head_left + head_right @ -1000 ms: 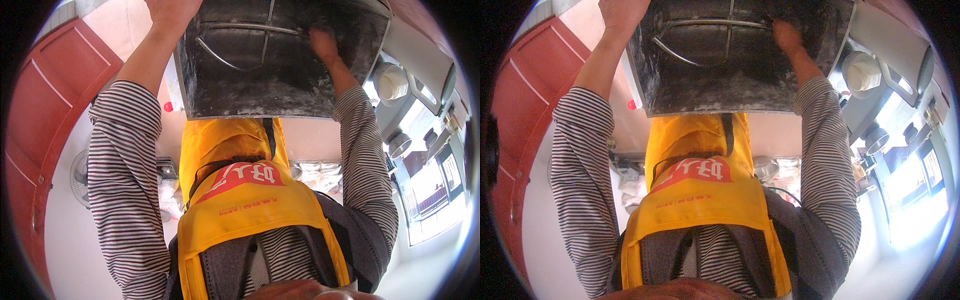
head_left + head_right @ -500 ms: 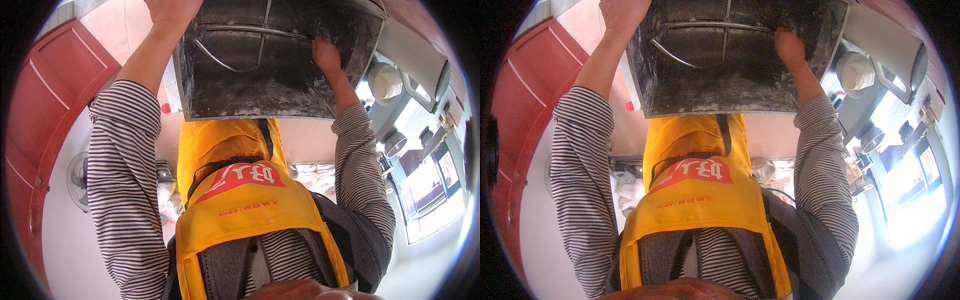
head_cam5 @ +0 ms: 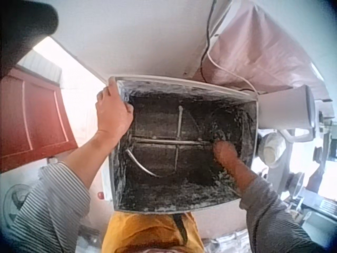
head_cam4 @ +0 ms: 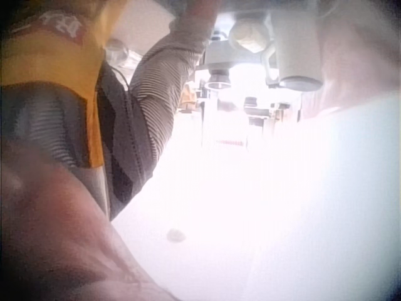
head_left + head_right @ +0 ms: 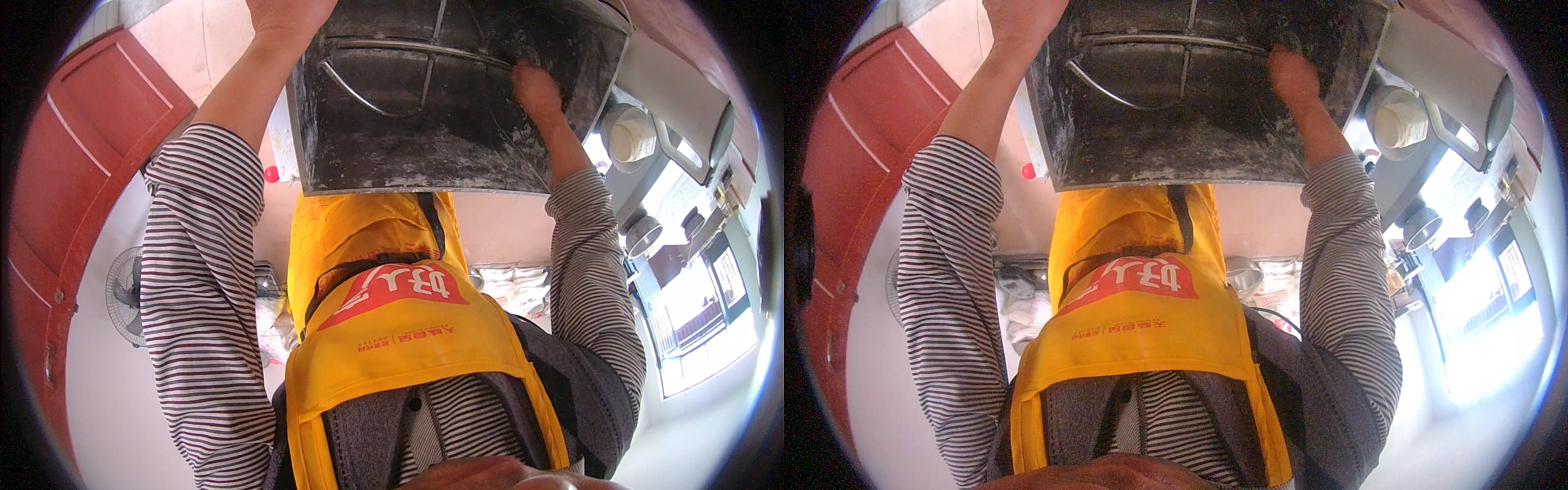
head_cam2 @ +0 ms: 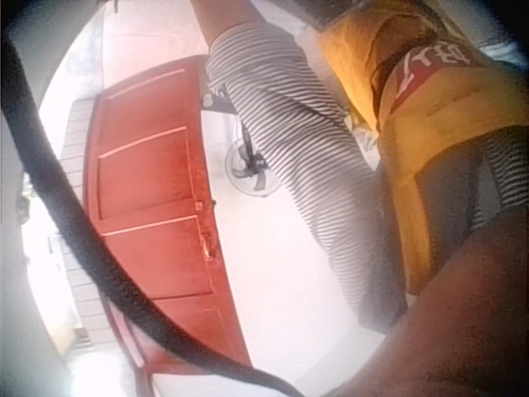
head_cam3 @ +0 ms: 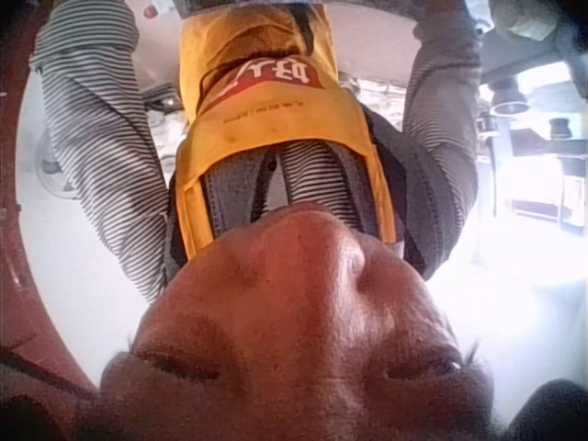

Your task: The person cleans the interior of a large industrial dough mixer using a small brush and a scraper. They scrub the sides and bottom of the mixing bowl and remove dough residue from the metal mixing arms.

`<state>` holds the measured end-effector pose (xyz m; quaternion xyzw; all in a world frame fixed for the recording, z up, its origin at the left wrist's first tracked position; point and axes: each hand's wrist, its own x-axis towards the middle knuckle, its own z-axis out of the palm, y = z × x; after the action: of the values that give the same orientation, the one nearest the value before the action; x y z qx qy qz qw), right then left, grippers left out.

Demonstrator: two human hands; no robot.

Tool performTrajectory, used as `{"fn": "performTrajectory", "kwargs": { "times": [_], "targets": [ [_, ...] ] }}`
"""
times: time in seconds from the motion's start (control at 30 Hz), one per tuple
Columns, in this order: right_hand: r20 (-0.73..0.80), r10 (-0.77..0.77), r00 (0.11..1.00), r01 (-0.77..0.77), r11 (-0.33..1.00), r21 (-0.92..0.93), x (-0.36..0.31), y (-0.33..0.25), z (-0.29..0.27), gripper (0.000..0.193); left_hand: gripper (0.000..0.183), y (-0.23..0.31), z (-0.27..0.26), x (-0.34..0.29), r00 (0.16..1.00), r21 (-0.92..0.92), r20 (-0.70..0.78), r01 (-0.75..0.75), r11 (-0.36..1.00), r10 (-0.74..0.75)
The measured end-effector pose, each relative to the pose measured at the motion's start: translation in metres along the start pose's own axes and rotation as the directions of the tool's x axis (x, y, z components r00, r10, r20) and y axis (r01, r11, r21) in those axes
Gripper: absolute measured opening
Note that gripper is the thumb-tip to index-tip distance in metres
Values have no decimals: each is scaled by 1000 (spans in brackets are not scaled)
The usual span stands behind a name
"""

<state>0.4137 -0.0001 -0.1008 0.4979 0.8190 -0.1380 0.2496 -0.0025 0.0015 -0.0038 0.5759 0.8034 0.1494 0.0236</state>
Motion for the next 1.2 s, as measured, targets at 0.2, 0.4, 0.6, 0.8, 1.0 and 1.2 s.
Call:
{"fn": "performTrajectory", "kwargs": {
  "times": [0.2, 0.4, 0.6, 0.8, 1.0, 1.2],
  "targets": [
    [-13, 2, 1000, -2, 999, -37, -2, -6, -5, 19, 78, 1, -1, 0, 1000, 3, 23, 8, 1000, -8],
    [0, 7, 1000, -7, 1000, -12, -1, -9, -11, 19, 78, -1, -2, -1, 1000, 12, 4, 12, 1000, -12],
    [-33, -32, 999, 30, 998, -50, 3, -1, 7, 18, 78, -1, -2, 0, 1000, 9, 5, 8, 1000, -8],
    [-30, -19, 999, 16, 997, -79, 1, -4, 2, 18, 78, -1, 0, 0, 1000, -1, 3, 6, 1000, -6],
    [-32, -16, 999, 15, 999, -42, -1, -3, 1, 18, 78, 1, -2, -1, 1000, -1, 17, 16, 1000, -16],
    [-15, -15, 1000, 14, 999, -46, -3, -5, -3, 20, 78, 0, -2, 0, 1000, 9, 22, 19, 1000, -19]
  ]
}}
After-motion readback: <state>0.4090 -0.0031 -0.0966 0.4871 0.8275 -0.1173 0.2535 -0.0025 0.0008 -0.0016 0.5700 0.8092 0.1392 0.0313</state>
